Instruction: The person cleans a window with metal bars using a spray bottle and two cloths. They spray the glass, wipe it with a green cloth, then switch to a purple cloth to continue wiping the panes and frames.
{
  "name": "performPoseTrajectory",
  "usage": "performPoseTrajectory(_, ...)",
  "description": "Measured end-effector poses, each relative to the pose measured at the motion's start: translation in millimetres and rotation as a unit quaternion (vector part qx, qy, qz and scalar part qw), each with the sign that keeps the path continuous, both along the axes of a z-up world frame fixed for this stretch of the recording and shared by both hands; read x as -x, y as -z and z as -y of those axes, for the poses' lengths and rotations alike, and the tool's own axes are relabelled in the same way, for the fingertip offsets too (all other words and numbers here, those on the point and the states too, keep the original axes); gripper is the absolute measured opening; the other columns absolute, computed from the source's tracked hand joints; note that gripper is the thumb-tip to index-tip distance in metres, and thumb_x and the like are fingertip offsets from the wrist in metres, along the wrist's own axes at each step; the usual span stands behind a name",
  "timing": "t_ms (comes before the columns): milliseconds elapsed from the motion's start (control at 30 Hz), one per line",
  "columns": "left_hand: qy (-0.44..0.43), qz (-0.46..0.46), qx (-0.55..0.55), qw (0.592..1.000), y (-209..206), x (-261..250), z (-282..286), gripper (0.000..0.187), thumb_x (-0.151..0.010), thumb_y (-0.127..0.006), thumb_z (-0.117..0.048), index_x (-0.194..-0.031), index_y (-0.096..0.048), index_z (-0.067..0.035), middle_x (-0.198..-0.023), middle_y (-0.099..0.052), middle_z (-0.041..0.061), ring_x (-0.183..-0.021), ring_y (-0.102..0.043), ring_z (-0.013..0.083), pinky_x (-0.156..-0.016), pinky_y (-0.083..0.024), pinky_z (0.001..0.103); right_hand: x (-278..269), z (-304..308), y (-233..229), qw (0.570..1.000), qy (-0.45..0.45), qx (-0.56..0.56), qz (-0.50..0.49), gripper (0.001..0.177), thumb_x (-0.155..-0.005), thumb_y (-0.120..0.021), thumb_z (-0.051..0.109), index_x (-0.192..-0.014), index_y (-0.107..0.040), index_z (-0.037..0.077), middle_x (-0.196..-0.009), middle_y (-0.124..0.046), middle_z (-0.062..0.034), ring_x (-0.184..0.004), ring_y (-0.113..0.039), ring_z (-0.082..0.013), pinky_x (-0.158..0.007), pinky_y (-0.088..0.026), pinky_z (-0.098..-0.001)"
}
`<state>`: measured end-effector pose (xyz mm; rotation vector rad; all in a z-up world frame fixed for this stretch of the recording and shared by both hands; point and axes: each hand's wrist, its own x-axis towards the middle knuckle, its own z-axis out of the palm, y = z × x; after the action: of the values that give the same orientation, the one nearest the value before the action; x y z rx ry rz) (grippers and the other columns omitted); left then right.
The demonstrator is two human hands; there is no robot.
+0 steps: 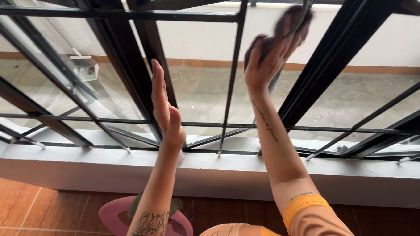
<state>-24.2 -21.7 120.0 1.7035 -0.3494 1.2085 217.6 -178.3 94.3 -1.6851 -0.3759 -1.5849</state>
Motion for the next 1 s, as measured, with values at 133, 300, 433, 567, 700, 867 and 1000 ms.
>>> performPoseTrajectory(133, -0.004, -0.017, 0.001, 1.0, 6, 6, -13, 0.081, -0.111, -0.024, -0.069, -0.168, -0.027, -0.012, -0.173, -0.021, 0.011, -0.164, -0.018, 0.0275, -0.138, -0.019, 0.049, 32, -38, -9, 0.998, -0.03, 0.058, 0.026, 0.052, -0.106, -0.059, 0.036, -0.15, -0.049, 0.012, -0.157, -0.047, -0.0047, -0.147, -0.038, -0.0316, -0.121, -0.029, -0.055)
performPoseTrajectory(300, 0.007, -0.026, 0.015, 1.0, 13, 0, -8, 0.086, -0.109, -0.025, -0.071, -0.169, -0.017, -0.009, -0.176, -0.013, 0.012, -0.166, -0.012, 0.0296, -0.139, -0.011, 0.05, 80, -57, -10, 0.904, -0.091, 0.393, 0.142, 0.044, -0.106, -0.065, 0.039, -0.145, -0.059, 0.019, -0.148, -0.057, 0.0033, -0.137, -0.052, -0.0218, -0.111, -0.041, -0.043)
performPoseTrajectory(433, -0.075, -0.01, 0.008, 0.997, 27, -17, 5, 0.089, -0.109, -0.022, -0.072, -0.171, -0.011, -0.009, -0.175, -0.008, 0.011, -0.165, -0.006, 0.0284, -0.138, -0.008, 0.048, 89, -61, 17, 0.812, -0.129, 0.52, 0.233, 0.041, -0.109, -0.067, 0.041, -0.146, -0.065, 0.025, -0.141, -0.062, 0.0099, -0.125, -0.059, -0.0153, -0.102, -0.048, -0.0353)
performPoseTrajectory(567, -0.082, 0.006, -0.009, 0.997, 33, -22, 8, 0.087, -0.109, -0.026, -0.071, -0.17, -0.012, -0.01, -0.175, -0.007, 0.01, -0.165, -0.005, 0.0282, -0.138, -0.008, 0.048, 76, -45, 17, 0.855, -0.068, 0.493, 0.147, 0.042, -0.109, -0.066, 0.043, -0.148, -0.062, 0.028, -0.141, -0.059, 0.0068, -0.124, -0.057, -0.0165, -0.103, -0.047, -0.0404)
performPoseTrajectory(700, -0.065, 0.003, -0.015, 0.998, 37, -21, -3, 0.086, -0.11, -0.027, -0.07, -0.171, -0.013, -0.011, -0.175, -0.01, 0.01, -0.165, -0.009, 0.0275, -0.139, -0.011, 0.048, 56, -6, 14, 0.901, -0.047, 0.42, -0.1, 0.074, -0.104, -0.067, 0.046, -0.156, -0.037, 0.003, -0.152, -0.04, -0.0259, -0.138, -0.035, -0.0494, -0.109, -0.03, -0.0702)
performPoseTrajectory(867, -0.04, -0.023, -0.022, 0.999, 49, -1, -4, 0.081, -0.111, -0.024, -0.069, -0.171, -0.018, -0.015, -0.175, -0.015, 0.008, -0.165, -0.014, 0.0265, -0.135, -0.015, 0.046, 46, 26, 39, 0.968, -0.118, 0.164, -0.15, 0.087, -0.114, -0.064, 0.03, -0.167, 0.0, 0.0, -0.173, 0.005, -0.0239, -0.159, 0.0, -0.0531, -0.134, -0.013, -0.064)
performPoseTrajectory(1000, -0.019, -0.031, -0.015, 0.999, 57, 10, -2, 0.079, -0.111, -0.024, -0.069, -0.171, -0.02, -0.017, -0.175, -0.017, 0.006, -0.165, -0.015, 0.0252, -0.135, -0.015, 0.046, 48, 20, 62, 0.967, -0.108, 0.046, -0.225, 0.071, -0.116, -0.05, 0.017, -0.163, -0.003, -0.007, -0.169, -0.003, -0.0335, -0.153, -0.014, -0.0513, -0.126, -0.033, -0.0507)
